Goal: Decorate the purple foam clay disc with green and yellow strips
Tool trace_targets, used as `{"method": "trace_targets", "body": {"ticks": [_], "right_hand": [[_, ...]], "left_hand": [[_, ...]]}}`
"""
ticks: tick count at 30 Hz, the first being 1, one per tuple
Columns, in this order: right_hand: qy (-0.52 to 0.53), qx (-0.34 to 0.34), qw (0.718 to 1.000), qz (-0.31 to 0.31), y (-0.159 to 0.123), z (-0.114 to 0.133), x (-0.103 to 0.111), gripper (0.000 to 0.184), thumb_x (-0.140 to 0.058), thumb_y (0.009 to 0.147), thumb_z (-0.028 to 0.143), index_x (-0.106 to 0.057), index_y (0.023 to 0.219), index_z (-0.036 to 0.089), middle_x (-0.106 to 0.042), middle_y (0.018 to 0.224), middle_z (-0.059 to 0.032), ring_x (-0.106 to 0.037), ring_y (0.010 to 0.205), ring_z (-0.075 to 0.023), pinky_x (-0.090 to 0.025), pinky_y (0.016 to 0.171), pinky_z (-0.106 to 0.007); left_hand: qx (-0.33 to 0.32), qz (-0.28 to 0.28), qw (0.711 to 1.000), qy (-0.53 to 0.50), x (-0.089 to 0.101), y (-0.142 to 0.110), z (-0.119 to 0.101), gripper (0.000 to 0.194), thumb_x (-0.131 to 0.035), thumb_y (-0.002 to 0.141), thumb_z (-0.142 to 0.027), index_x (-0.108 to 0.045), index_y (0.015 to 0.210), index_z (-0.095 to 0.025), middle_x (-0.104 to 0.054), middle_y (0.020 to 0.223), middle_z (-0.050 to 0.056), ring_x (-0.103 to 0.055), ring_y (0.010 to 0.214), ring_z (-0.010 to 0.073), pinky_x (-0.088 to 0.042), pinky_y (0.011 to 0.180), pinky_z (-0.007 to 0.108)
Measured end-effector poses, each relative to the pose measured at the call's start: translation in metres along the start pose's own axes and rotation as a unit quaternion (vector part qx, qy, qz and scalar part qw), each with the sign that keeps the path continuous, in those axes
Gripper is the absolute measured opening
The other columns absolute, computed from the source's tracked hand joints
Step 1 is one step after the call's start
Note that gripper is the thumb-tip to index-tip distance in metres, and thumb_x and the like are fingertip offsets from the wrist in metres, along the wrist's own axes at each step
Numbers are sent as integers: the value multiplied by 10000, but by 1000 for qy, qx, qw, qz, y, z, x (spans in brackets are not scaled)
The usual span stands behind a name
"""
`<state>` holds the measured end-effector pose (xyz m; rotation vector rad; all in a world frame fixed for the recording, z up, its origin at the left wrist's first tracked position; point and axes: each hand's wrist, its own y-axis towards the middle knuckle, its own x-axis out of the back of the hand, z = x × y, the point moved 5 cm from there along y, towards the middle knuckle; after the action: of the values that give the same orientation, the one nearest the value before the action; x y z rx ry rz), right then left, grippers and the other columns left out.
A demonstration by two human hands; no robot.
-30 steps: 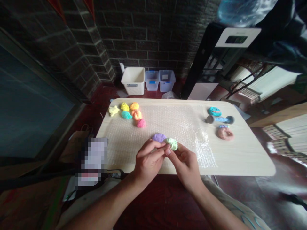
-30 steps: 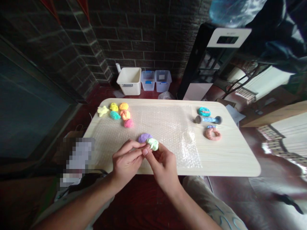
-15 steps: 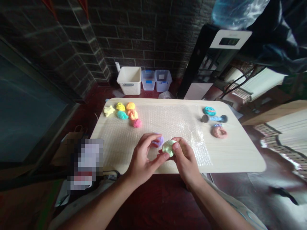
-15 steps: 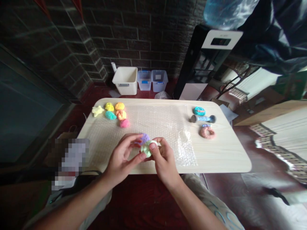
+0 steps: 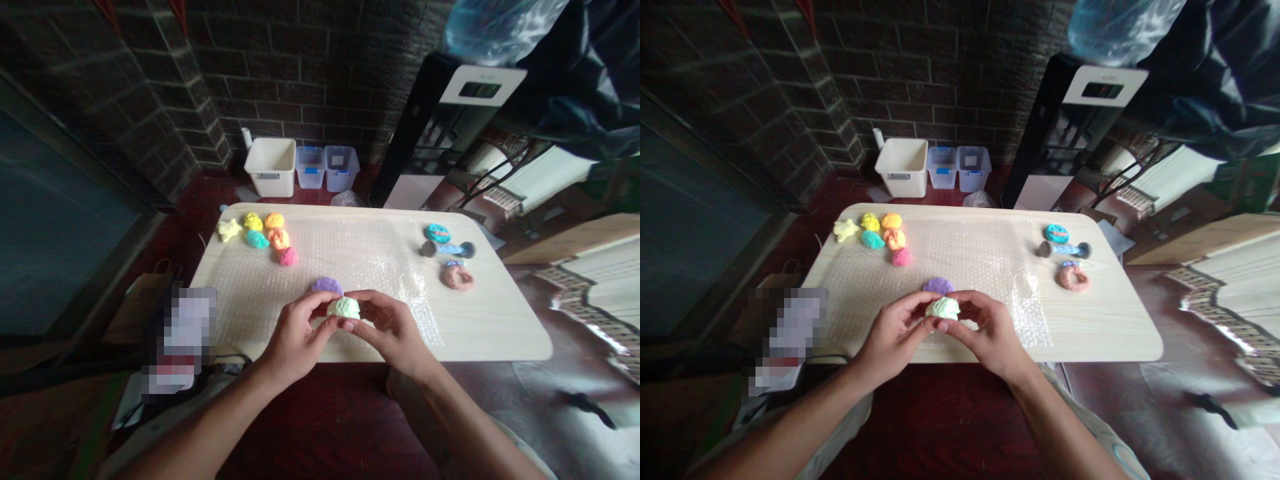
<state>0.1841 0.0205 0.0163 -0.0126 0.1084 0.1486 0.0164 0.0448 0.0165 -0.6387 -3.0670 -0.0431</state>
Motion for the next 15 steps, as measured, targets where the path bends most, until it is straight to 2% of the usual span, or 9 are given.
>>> {"method": "trace_targets", "body": {"ticks": [4, 9, 12, 15], "right_hand": [[29, -25, 999, 9, -1, -5, 1, 331, -938, 794, 258, -787, 1084, 211, -829, 966, -61, -754, 857, -196, -586, 799, -335], [32, -47, 998, 3, -2, -5, -2, 222, -887, 856, 360, -807, 964, 184, -778, 783, -34, -681, 668, -159, -540, 642, -296], [18, -43, 999, -16, -1, -5, -4, 241, -863, 875, 413, -805, 915, 182, -744, 741, -28, -637, 640, -146, -509, 613, -281], [12, -20, 998, -54, 2, -9, -4, 255, -824, 909, 444, -798, 907, 191, -730, 759, -27, -638, 675, -152, -516, 646, -289]], "left_hand": [[32, 15, 999, -21, -2, 1, 0, 267, -737, 960, -373, -753, 1093, -141, -788, 1008, 98, -734, 911, 222, -560, 796, 294], [72, 30, 993, -84, -5, 3, 0, 309, -748, 948, -436, -767, 918, -129, -737, 830, 54, -654, 761, 168, -496, 692, 259], [91, 4, 985, -145, -8, 2, 2, 311, -759, 946, -437, -759, 914, -127, -714, 804, 39, -621, 730, 137, -477, 679, 240], [98, -7, 975, -200, -14, 2, 5, 295, -785, 932, -420, -736, 990, -135, -732, 899, 53, -664, 835, 155, -520, 767, 255]]}}
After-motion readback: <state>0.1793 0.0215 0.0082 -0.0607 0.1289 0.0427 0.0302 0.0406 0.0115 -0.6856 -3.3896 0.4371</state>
